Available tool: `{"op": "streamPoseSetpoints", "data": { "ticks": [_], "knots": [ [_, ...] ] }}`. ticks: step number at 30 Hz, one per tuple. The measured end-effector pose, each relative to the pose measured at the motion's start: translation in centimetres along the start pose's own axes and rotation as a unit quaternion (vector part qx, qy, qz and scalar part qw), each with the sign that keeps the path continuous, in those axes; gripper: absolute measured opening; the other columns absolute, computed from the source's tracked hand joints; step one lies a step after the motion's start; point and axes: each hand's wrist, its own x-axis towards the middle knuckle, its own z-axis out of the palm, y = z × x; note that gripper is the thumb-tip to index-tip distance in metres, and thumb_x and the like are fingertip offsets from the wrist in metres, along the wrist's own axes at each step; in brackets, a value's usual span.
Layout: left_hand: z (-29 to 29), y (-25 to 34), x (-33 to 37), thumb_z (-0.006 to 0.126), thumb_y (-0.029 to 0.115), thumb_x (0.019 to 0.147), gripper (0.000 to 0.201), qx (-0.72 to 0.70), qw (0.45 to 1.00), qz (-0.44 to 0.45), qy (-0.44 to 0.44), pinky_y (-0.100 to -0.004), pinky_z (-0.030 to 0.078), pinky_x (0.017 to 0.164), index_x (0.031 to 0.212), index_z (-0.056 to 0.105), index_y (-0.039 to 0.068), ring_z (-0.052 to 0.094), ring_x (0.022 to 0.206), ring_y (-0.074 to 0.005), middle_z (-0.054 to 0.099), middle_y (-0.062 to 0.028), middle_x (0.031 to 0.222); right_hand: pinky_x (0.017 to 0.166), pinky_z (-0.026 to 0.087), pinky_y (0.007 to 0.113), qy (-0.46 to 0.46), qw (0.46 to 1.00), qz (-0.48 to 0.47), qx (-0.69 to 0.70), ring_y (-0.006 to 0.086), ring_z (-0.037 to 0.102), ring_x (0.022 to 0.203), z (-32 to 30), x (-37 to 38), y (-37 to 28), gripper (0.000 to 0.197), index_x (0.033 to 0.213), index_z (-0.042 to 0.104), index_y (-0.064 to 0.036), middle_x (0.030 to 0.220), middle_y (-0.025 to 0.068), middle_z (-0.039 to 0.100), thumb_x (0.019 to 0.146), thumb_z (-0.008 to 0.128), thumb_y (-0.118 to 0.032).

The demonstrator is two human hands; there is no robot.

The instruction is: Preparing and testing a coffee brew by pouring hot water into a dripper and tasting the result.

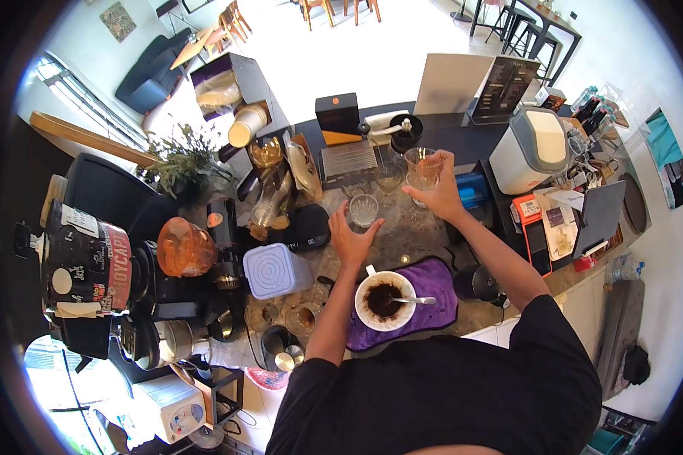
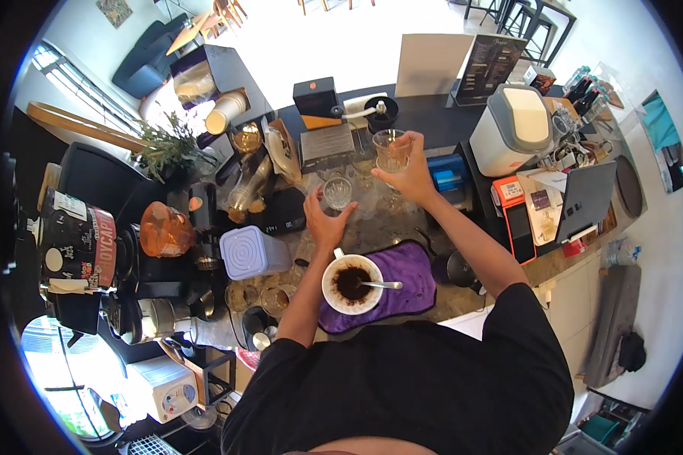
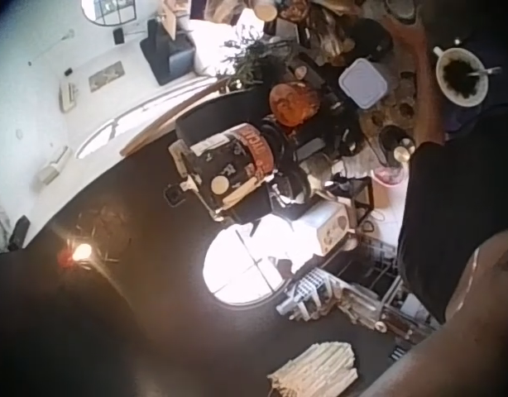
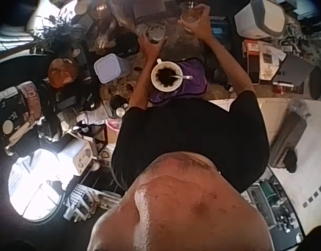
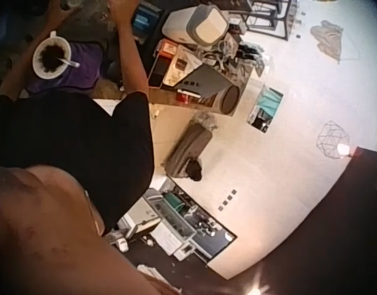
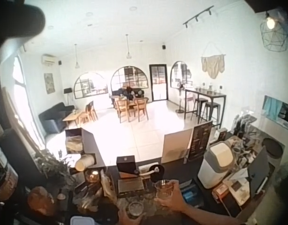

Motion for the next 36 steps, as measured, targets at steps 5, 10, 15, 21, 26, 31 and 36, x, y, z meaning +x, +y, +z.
{"op": "streamPoseSetpoints", "data": {
  "ticks": [5,10,15,21,26,31,36],
  "knots": [
    [0.2,-1.4,0.2,0.086,0.033,0.07,0.066,0.01,0.999,0.045,0.007,-0.0439,0.046,0.093,0.123,0.057,0.006,0.054,0.113,-0.0346,0.06,-0.013,0.112,0.095,0.045,0.033,-0.002,1.0,-0.006,-0.003,0.0163,0.052,0.106,0.4,-0.6,0.6,0.08,0.121,0.031,-0.0094,0.111,0.0069,0.048,0.067,0.09,-0.008],
    [-0.2,-1.4,0.6,0.085,0.026,0.069,0.062,-0.027,0.998,0.059,-0.003,-0.0411,0.049,0.085,0.122,0.059,0.006,0.058,0.099,-0.0303,0.06,-0.0106,0.107,0.096,0.045,0.035,0.003,1.0,-0.003,0.015,0.0167,0.052,0.107,0.1,-0.7,0.2,0.079,0.121,0.031,-0.0098,0.111,0.0071,0.048,0.068,0.09,-0.008],
    [-1.0,-2.1,0.6,0.086,0.023,0.068,0.063,-0.04,0.998,0.041,-0.011,-0.0394,0.05,0.081,0.121,0.059,0.004,0.059,0.092,-0.0286,0.061,-0.0105,0.106,0.096,0.046,0.035,-0.007,1.0,-0.005,-0.001,0.0176,0.052,0.108,-0.3,-0.6,-0.1,0.08,0.122,0.03,-0.0103,0.111,0.0072,0.048,0.069,0.09,-0.01],
    [-0.8,-2.5,1.3,0.087,0.024,0.07,0.063,-0.089,0.996,0.014,0.002,-0.038,0.051,0.083,0.122,0.058,0.003,0.063,0.098,-0.0287,0.061,-0.0131,0.111,0.096,0.046,0.035,-0.007,1.0,-0.01,-0.018,0.0178,0.053,0.108,-0.1,-0.7,0.1,0.08,0.122,0.031,-0.0099,0.111,0.0073,0.048,0.069,0.09,-0.01],
    [-0.7,-1.7,1.2,0.087,0.025,0.071,0.063,-0.153,0.987,-0.035,-0.038,-0.0369,0.054,0.078,0.121,0.058,0.003,0.064,0.099,-0.027,0.062,-0.0125,0.112,0.096,0.046,0.035,-0.006,1.0,-0.006,-0.02,0.0179,0.053,0.108,-0.3,-0.8,0.2,0.079,0.122,0.031,-0.0098,0.112,0.0074,0.047,0.069,0.09,-0.011],
    [-1.0,-1.4,1.3,0.087,0.023,0.07,0.063,-0.058,0.998,0.017,0.013,-0.0328,0.056,0.071,0.122,0.057,0.005,0.064,0.095,-0.0222,0.062,-0.01,0.109,0.095,0.045,0.035,0.001,1.0,0.009,0.011,0.0187,0.052,0.105,-0.7,-0.9,-0.4,0.076,0.121,0.033,-0.0062,0.109,0.0085,0.045,0.071,0.089,-0.014],
    [-1.9,0.5,3.2,0.087,0.02,0.071,0.062,-0.198,0.98,-0.004,-0.019,-0.0313,0.055,0.071,0.122,0.057,0.005,0.061,0.097,-0.0193,0.06,-0.0071,0.106,0.095,0.045,0.035,0.015,1.0,-0.011,0.006,0.0187,0.052,0.105,-0.9,-0.8,-0.3,0.077,0.121,0.032,-0.0062,0.109,0.0088,0.045,0.07,0.09,-0.014]
  ]
}}
